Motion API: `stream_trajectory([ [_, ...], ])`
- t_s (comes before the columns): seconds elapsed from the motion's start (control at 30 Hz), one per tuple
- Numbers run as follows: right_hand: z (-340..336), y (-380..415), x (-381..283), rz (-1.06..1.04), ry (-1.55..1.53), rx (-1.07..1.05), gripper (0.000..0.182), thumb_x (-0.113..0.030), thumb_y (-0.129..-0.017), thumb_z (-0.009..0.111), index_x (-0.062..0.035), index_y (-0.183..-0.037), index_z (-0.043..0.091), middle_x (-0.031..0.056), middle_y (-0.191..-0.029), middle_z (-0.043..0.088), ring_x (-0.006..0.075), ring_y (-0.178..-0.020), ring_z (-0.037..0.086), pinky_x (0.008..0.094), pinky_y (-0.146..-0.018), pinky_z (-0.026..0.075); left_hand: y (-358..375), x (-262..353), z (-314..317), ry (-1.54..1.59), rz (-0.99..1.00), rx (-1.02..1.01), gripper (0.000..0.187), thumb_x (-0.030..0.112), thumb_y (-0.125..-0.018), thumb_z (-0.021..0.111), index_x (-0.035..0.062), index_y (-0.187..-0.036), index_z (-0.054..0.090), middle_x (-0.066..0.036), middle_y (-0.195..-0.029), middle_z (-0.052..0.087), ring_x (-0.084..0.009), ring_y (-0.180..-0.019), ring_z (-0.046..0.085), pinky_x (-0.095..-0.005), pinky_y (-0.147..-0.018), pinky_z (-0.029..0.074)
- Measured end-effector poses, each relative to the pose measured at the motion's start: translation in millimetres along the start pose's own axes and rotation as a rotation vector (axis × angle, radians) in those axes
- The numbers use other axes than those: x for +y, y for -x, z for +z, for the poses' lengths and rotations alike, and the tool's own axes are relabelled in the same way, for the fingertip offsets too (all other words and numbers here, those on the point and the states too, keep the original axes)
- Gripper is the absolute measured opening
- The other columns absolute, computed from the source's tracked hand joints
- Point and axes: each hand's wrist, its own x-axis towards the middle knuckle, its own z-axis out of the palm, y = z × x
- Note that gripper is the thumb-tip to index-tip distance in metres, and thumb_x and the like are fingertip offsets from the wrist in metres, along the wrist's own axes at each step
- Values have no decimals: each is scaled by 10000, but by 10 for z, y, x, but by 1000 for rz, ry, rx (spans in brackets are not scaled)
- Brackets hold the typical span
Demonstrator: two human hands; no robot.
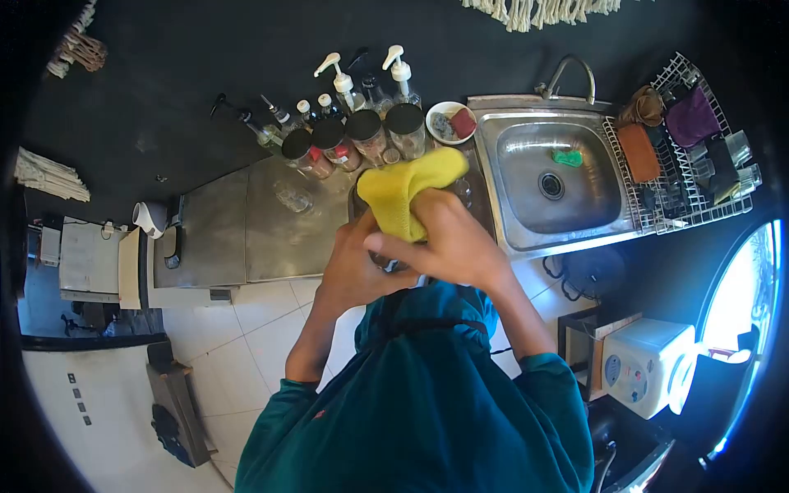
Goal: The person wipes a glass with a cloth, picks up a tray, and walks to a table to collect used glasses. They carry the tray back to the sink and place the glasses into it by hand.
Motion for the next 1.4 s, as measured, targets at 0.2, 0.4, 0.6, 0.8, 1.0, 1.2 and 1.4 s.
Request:
stream_trajectory([
  [0.2, 276, -3, 298, 35, -109, 244, 418, -284, -812, 701, 36, -1065, 614, 194, -959, 634, 274, -836, 645, 353, -729, 498, -141, -127, -59, 4, -20, 2, 659, 203, -631, 788, 19, -1191, 492, -184, -1004, 633, -345, -894, 648, -383, -795, 511],
  [0.4, 524, -48, 596, 138, -713, 532, 297, -133, -926, 563, 20, -1180, 555, 31, -1050, 610, 122, -975, 545, 254, -873, 414, -149, -311, 142, 457, -175, 191, 784, 243, -734, 781, 29, -1350, 344, -148, -1134, 477, -226, -942, 581, -352, -804, 495],
  [0.6, 510, 131, 304, 97, -576, 494, 338, -126, -871, 638, -2, -1173, 551, 107, -1137, 581, 197, -1073, 537, 312, -913, 409, -290, -491, 412, 833, -65, 372, 546, 469, -966, 390, 15, -1261, 462, -125, -1205, 519, -174, -1119, 500, -337, -920, 431],
  [0.8, 47, 109, -42, -425, 361, 152, 384, -401, -823, 635, -26, -891, 680, 165, -966, 628, 345, -1061, 534, 512, -1001, 307, -419, -496, 340, 1462, -70, 200, 530, 429, -989, 294, 10, -1266, 463, -136, -1223, 547, -242, -1101, 552, -347, -967, 423],
  [1.0, -476, -185, 106, -294, 287, -322, 336, -323, -892, 570, -3, -856, 664, 180, -865, 641, 367, -868, 594, 447, -836, 428, -386, -479, 701, 1292, -65, 441, 474, 386, -993, 324, 51, -1324, 386, -97, -1234, 536, -210, -1137, 532, -330, -957, 431],
  [1.2, -185, -206, 325, -112, -136, -67, 378, -275, -863, 622, 46, -1060, 593, 211, -906, 621, 321, -854, 608, 372, -781, 459, -408, -289, 368, 870, 133, 612, 630, 344, -941, 488, 64, -1407, 171, -94, -1113, 524, -121, -884, 492, -252, -803, 392],
  [1.4, -219, -48, 165, 99, -389, -200, 485, -230, -795, 732, 57, -1138, 542, 148, -1006, 617, 198, -952, 594, 328, -829, 470, -336, -173, 103, 716, 310, 490, 805, 281, -861, 594, 59, -1424, 64, -162, -1134, 512, -182, -961, 501, -321, -855, 390],
])
